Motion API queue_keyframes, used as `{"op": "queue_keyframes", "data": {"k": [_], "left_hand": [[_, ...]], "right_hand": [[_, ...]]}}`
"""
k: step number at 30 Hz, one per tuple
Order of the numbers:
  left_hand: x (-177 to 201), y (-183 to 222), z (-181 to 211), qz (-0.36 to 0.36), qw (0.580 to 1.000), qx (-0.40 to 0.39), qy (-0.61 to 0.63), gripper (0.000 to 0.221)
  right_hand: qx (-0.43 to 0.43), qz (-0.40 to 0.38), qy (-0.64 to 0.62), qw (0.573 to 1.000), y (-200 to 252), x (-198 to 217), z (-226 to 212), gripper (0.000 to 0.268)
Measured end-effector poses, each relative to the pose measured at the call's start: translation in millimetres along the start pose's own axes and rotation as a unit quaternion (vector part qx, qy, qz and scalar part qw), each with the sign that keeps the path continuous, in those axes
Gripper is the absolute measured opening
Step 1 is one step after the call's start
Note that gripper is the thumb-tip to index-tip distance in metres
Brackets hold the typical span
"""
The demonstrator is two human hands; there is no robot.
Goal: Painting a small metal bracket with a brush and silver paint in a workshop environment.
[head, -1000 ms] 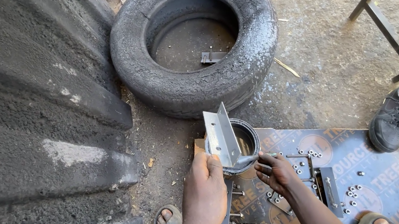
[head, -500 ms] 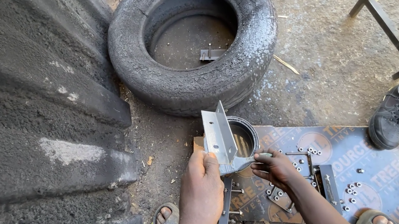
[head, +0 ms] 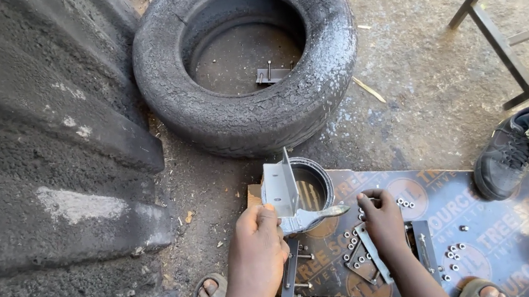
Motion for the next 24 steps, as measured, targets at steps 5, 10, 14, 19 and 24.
{"op": "queue_keyframes", "data": {"k": [5, 10, 14, 19, 24], "left_hand": [[-2, -7, -8, 0.039, 0.998, -0.002, -0.042, 0.032], [-2, -5, -12, 0.059, 0.996, 0.035, 0.06, 0.025], [1, -6, -14, 0.091, 0.995, 0.029, -0.014, 0.021], [1, -4, -12, 0.093, 0.993, 0.026, -0.067, 0.022], [2, 8, 11, 0.046, 0.93, -0.074, -0.357, 0.031]], "right_hand": [[0.245, 0.093, 0.013, 0.965, 61, 18, -42, 0.008], [0.528, 0.091, 0.066, 0.842, 130, 15, -98, 0.01], [0.576, 0.077, 0.241, 0.777, 140, 1, -104, 0.01], [0.559, 0.084, 0.31, 0.765, 133, -3, -103, 0.01], [0.575, 0.102, 0.307, 0.751, 122, 3, -113, 0.008]]}}
Point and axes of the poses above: each hand's wrist, its own y-axis away from the middle knuckle, its own x-axis out of the back of the hand, z = x × y, the point moved 2 cm from there along -y, towards the middle knuckle, and after that the axes turned 12 degrees about y, right-handed, at the moved point
